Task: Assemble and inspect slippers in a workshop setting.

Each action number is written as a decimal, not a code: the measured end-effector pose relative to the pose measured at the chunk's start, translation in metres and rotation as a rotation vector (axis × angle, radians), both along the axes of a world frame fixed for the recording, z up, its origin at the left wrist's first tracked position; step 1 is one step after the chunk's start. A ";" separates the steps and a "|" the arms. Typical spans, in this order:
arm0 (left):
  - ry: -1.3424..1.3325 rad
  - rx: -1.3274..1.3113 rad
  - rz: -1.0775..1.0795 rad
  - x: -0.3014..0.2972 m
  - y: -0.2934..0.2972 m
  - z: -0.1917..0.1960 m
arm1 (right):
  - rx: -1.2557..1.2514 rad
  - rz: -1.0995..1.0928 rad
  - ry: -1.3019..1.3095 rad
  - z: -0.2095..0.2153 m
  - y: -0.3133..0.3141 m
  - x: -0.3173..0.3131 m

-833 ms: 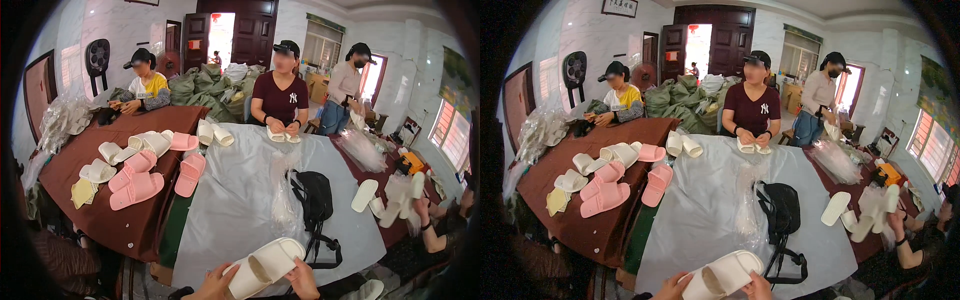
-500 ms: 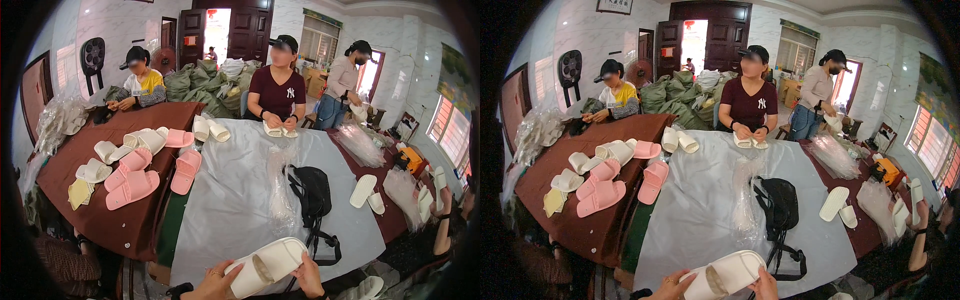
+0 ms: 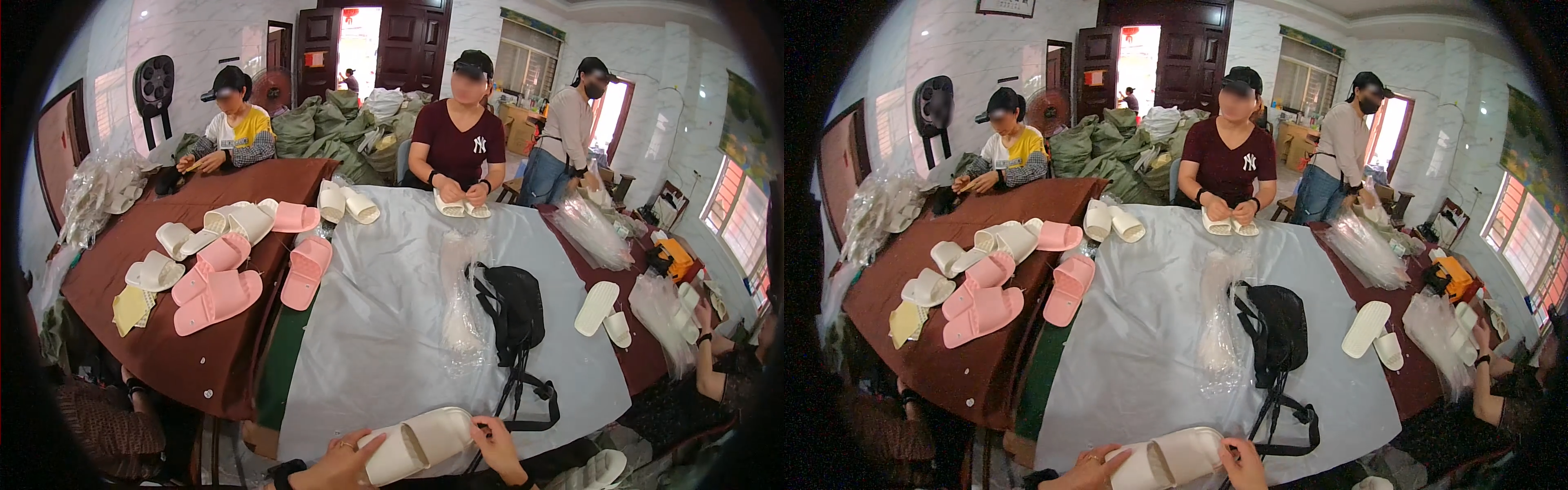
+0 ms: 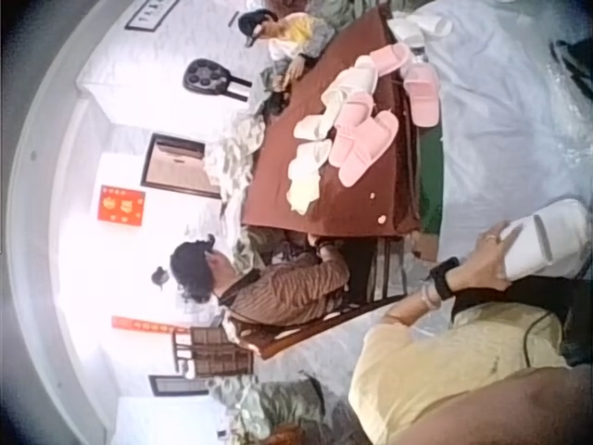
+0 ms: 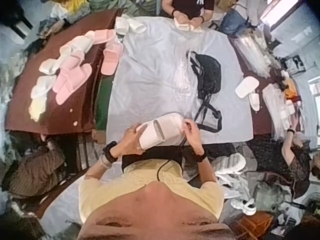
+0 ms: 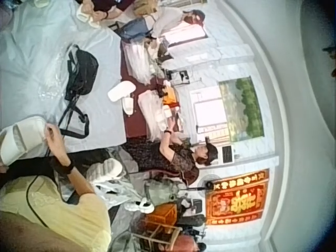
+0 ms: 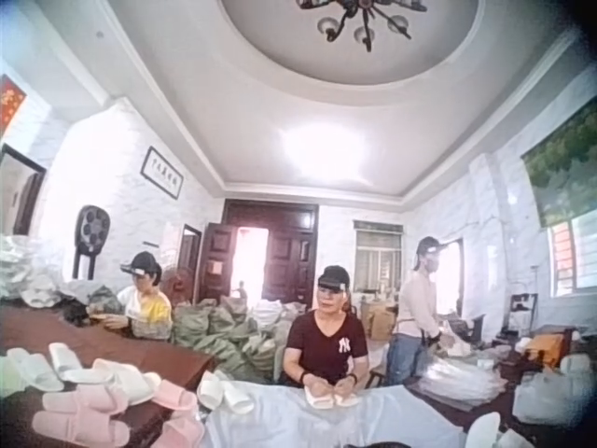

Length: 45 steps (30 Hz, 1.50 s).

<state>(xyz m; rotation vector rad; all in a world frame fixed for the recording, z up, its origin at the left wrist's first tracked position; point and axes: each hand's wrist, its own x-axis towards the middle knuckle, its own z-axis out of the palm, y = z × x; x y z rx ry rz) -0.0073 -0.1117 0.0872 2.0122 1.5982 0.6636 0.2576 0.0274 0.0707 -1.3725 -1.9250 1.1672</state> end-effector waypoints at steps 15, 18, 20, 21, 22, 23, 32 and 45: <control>-0.188 0.081 0.039 -0.007 0.002 -0.022 | -0.525 -0.024 0.358 0.017 0.021 0.003; -0.184 0.073 0.045 -0.008 0.007 -0.016 | -0.743 -0.059 0.692 0.016 0.024 0.004; -0.145 0.066 0.027 -0.008 0.009 -0.007 | -0.394 -0.072 0.299 0.019 0.023 0.002; -0.114 0.061 0.003 -0.007 0.010 -0.001 | -0.391 -0.076 0.299 0.008 0.025 0.009; -0.115 0.064 0.000 -0.009 0.011 0.006 | 0.080 -0.180 0.155 -0.014 0.030 0.025; -0.077 0.046 -0.026 -0.013 0.012 0.012 | 0.548 -0.277 0.001 -0.025 0.038 0.044; 0.445 0.037 -0.309 -0.075 0.039 0.075 | 0.231 -0.331 0.214 0.104 0.060 0.144; -0.186 0.475 0.709 -0.035 0.042 0.018 | 0.336 0.537 -0.009 0.092 0.109 -0.178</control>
